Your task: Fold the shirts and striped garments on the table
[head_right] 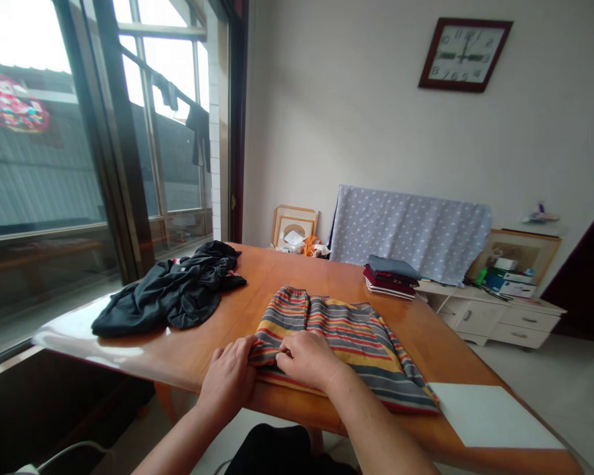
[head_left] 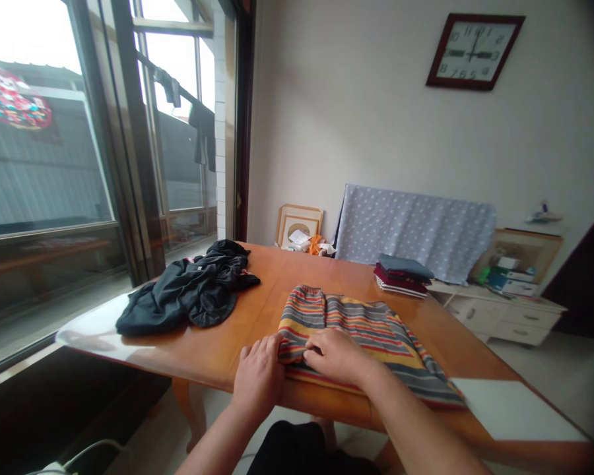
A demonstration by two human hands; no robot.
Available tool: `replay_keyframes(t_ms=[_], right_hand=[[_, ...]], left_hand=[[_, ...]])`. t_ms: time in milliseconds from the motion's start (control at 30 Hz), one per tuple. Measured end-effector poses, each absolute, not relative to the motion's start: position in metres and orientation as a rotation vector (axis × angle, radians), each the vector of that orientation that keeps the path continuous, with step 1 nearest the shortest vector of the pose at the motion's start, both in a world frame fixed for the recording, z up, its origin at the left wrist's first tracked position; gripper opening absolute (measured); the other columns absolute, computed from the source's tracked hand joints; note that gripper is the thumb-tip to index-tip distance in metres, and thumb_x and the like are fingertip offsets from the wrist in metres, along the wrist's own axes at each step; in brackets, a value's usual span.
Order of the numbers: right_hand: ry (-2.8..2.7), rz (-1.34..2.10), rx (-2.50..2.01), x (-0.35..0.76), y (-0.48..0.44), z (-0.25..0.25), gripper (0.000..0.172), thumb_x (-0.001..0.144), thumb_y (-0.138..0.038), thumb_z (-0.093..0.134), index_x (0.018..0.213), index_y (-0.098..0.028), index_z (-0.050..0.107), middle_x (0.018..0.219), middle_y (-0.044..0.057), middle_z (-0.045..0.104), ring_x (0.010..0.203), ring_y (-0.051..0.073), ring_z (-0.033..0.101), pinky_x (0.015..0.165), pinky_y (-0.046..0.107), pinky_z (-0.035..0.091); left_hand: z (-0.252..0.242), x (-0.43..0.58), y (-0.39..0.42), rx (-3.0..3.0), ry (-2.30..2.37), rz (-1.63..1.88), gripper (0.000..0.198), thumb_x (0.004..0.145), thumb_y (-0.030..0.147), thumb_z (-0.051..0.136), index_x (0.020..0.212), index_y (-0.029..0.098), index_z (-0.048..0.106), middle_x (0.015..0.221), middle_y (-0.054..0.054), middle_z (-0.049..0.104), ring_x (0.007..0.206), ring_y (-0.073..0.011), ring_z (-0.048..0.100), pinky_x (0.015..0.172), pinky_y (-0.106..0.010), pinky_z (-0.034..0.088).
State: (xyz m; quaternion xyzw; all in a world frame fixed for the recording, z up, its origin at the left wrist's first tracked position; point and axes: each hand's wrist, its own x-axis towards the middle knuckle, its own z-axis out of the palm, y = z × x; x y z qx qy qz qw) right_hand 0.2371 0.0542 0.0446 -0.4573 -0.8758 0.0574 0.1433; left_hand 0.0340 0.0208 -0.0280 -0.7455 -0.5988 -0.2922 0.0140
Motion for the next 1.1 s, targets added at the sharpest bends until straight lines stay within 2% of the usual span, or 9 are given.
replay_keyframes(t_ms=[100, 267, 433, 533, 667, 767, 833, 933, 1100], right_hand=[[-2.429, 0.191, -1.272, 0.239, 0.052, 0.042, 0.025, 0.094, -0.028, 0.052, 0.084, -0.022, 0.074, 0.088, 0.003, 0.074, 0.079, 0.016, 0.062, 0.074, 0.026, 0.039], [-2.448, 0.235, -1.203, 0.239, 0.045, 0.033, 0.020, 0.090, -0.023, 0.055, 0.081, -0.022, 0.073, 0.084, 0.002, 0.071, 0.080, 0.016, 0.061, 0.076, 0.025, 0.041], [-2.440, 0.372, -1.189, 0.246, 0.041, 0.019, 0.016, 0.087, -0.021, 0.059, 0.081, -0.022, 0.074, 0.086, 0.002, 0.071, 0.081, 0.015, 0.062, 0.079, 0.025, 0.043], [-2.262, 0.416, -1.184, 0.252, 0.045, 0.015, 0.020, 0.091, -0.020, 0.054, 0.082, -0.021, 0.071, 0.083, 0.001, 0.070, 0.082, 0.015, 0.062, 0.078, 0.025, 0.044], [-2.041, 0.374, -1.286, 0.259, 0.048, 0.013, 0.019, 0.093, -0.021, 0.053, 0.082, -0.020, 0.068, 0.083, 0.001, 0.069, 0.080, 0.016, 0.061, 0.076, 0.026, 0.043], [-2.093, 0.337, -1.281, 0.258, 0.044, 0.012, 0.015, 0.091, -0.021, 0.056, 0.083, -0.021, 0.068, 0.085, 0.001, 0.068, 0.083, 0.016, 0.060, 0.076, 0.026, 0.042], [-2.185, 0.318, -1.281, 0.257, 0.040, 0.011, 0.011, 0.088, -0.020, 0.059, 0.082, -0.021, 0.068, 0.085, 0.001, 0.068, 0.083, 0.016, 0.059, 0.076, 0.026, 0.041], [-2.285, 0.309, -1.345, 0.255, 0.035, 0.007, 0.010, 0.084, -0.018, 0.061, 0.075, -0.021, 0.065, 0.080, 0.000, 0.066, 0.080, 0.016, 0.058, 0.075, 0.026, 0.039], [-2.260, 0.329, -1.381, 0.256, 0.033, 0.001, 0.010, 0.086, -0.021, 0.060, 0.076, -0.021, 0.063, 0.083, 0.000, 0.066, 0.079, 0.015, 0.057, 0.073, 0.026, 0.037]], left_hand=[[-0.024, 0.030, 0.016, -2.340, -1.832, -0.952, 0.040, 0.079, 0.013, 0.051, 0.117, 0.022, 0.056, 0.114, -0.008, 0.063, 0.107, -0.0251, 0.056, 0.093, -0.038, 0.036], [-0.012, 0.024, 0.010, -2.435, -1.797, -0.876, 0.014, 0.082, 0.015, 0.051, 0.087, 0.024, 0.061, 0.096, -0.003, 0.062, 0.094, -0.0228, 0.054, 0.086, -0.036, 0.035], [-0.006, 0.017, 0.005, -2.495, -1.783, -0.856, 0.010, 0.083, 0.019, 0.054, 0.080, 0.025, 0.062, 0.089, -0.002, 0.063, 0.091, -0.0221, 0.055, 0.084, -0.037, 0.035], [0.000, 0.014, 0.011, -2.466, -1.784, -0.968, 0.010, 0.087, 0.024, 0.053, 0.084, 0.025, 0.063, 0.090, -0.001, 0.064, 0.091, -0.0221, 0.057, 0.085, -0.037, 0.038], [0.011, 0.019, 0.033, -2.377, -1.720, -1.222, 0.021, 0.096, 0.030, 0.045, 0.090, 0.023, 0.063, 0.094, -0.005, 0.066, 0.091, -0.0222, 0.061, 0.085, -0.037, 0.045], [0.015, 0.032, 0.052, -2.416, -1.644, -1.257, 0.027, 0.098, 0.031, 0.042, 0.107, 0.021, 0.066, 0.105, -0.009, 0.069, 0.099, -0.0234, 0.064, 0.090, -0.038, 0.049], [0.011, 0.043, 0.061, -2.508, -1.577, -1.147, 0.036, 0.099, 0.031, 0.041, 0.125, 0.020, 0.062, 0.125, -0.012, 0.067, 0.117, -0.0253, 0.061, 0.101, -0.041, 0.046], [-0.005, 0.055, 0.064, -2.645, -1.534, -0.823, 0.047, 0.100, 0.037, 0.042, 0.142, 0.018, 0.052, 0.150, -0.014, 0.051, 0.142, -0.0291, 0.042, 0.115, -0.049, 0.035], [-0.024, 0.059, 0.062, -2.663, -1.645, -0.503, 0.052, 0.100, 0.047, 0.042, 0.145, 0.023, 0.051, 0.157, -0.014, 0.043, 0.150, -0.0326, 0.030, 0.119, -0.061, 0.023]])
